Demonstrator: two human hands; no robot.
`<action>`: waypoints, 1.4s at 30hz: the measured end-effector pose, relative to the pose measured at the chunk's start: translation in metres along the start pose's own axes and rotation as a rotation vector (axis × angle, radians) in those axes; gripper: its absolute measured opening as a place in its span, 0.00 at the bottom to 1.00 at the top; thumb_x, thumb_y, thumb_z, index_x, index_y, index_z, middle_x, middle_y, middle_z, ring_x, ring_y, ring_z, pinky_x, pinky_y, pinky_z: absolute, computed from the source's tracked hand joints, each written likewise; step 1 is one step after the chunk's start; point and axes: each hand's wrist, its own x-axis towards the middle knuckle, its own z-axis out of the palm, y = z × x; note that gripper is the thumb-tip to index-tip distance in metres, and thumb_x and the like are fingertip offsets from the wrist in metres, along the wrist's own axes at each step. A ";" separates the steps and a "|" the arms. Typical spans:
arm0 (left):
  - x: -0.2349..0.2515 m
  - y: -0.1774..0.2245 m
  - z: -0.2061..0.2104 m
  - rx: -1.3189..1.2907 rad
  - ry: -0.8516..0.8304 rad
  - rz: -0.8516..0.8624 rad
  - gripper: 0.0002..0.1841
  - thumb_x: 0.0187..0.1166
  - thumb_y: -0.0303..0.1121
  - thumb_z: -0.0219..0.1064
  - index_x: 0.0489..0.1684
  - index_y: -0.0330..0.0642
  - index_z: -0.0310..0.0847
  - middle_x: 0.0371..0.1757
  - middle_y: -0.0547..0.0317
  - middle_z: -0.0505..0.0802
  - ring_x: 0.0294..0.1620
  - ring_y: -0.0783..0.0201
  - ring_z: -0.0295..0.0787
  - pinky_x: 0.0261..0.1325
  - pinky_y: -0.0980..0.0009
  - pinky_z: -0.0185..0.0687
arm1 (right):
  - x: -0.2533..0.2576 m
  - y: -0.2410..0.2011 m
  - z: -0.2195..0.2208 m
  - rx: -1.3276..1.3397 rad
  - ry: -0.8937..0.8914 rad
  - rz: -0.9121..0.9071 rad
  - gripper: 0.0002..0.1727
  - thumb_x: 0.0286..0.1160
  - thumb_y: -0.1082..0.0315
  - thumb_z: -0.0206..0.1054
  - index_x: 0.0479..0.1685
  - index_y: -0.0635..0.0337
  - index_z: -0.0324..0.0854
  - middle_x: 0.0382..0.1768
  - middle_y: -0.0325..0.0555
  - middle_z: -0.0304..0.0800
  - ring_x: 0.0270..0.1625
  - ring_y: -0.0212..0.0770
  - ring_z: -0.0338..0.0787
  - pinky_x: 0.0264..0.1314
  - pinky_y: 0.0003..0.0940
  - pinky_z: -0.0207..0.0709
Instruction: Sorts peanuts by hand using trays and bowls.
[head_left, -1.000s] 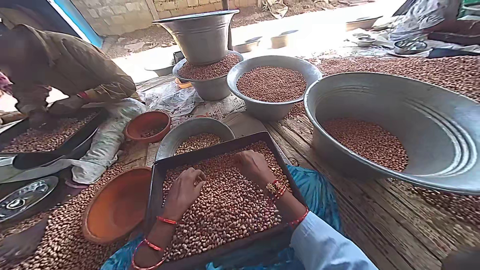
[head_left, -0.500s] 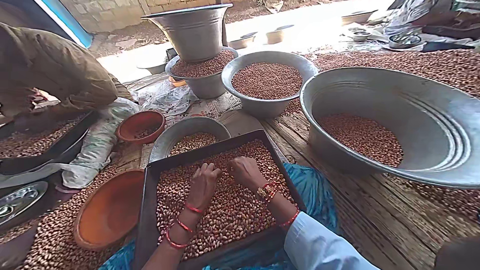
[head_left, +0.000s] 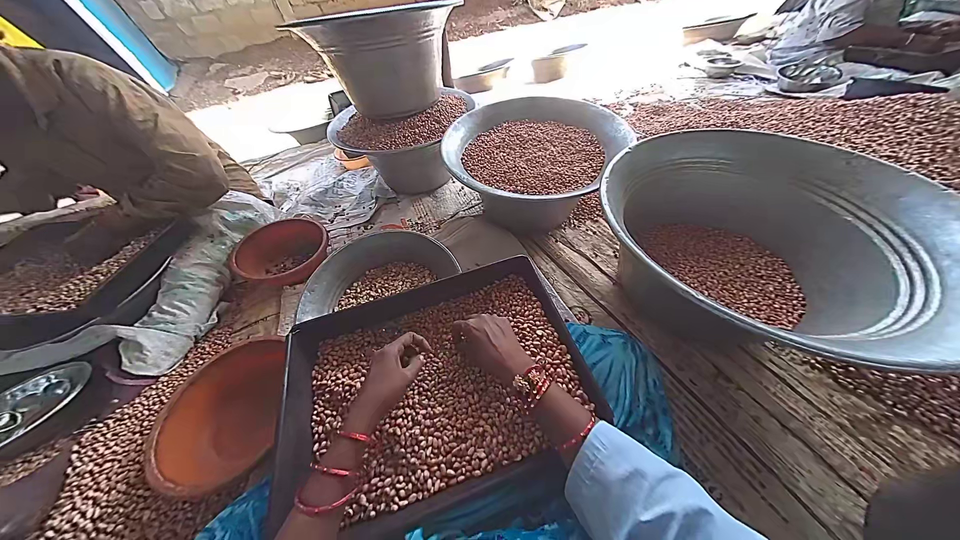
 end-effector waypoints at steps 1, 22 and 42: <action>-0.004 0.004 0.004 0.117 -0.005 0.027 0.11 0.80 0.23 0.64 0.55 0.38 0.87 0.35 0.54 0.89 0.29 0.65 0.79 0.39 0.64 0.78 | 0.001 -0.001 0.000 -0.005 0.000 -0.001 0.14 0.82 0.67 0.61 0.57 0.59 0.88 0.51 0.59 0.93 0.58 0.61 0.92 0.57 0.62 0.78; -0.002 0.005 0.038 0.455 0.074 0.157 0.14 0.82 0.30 0.65 0.58 0.33 0.90 0.53 0.37 0.93 0.57 0.40 0.92 0.65 0.46 0.83 | 0.005 -0.013 -0.009 0.138 0.028 0.096 0.15 0.83 0.67 0.60 0.61 0.59 0.87 0.57 0.58 0.92 0.64 0.58 0.90 0.64 0.59 0.79; -0.003 -0.017 -0.006 -0.654 0.166 0.032 0.11 0.73 0.23 0.46 0.37 0.45 0.74 0.21 0.73 0.82 0.16 0.81 0.73 0.20 0.85 0.68 | 0.024 -0.016 -0.011 0.234 0.078 0.104 0.16 0.82 0.63 0.62 0.60 0.61 0.85 0.54 0.57 0.92 0.61 0.56 0.91 0.61 0.58 0.79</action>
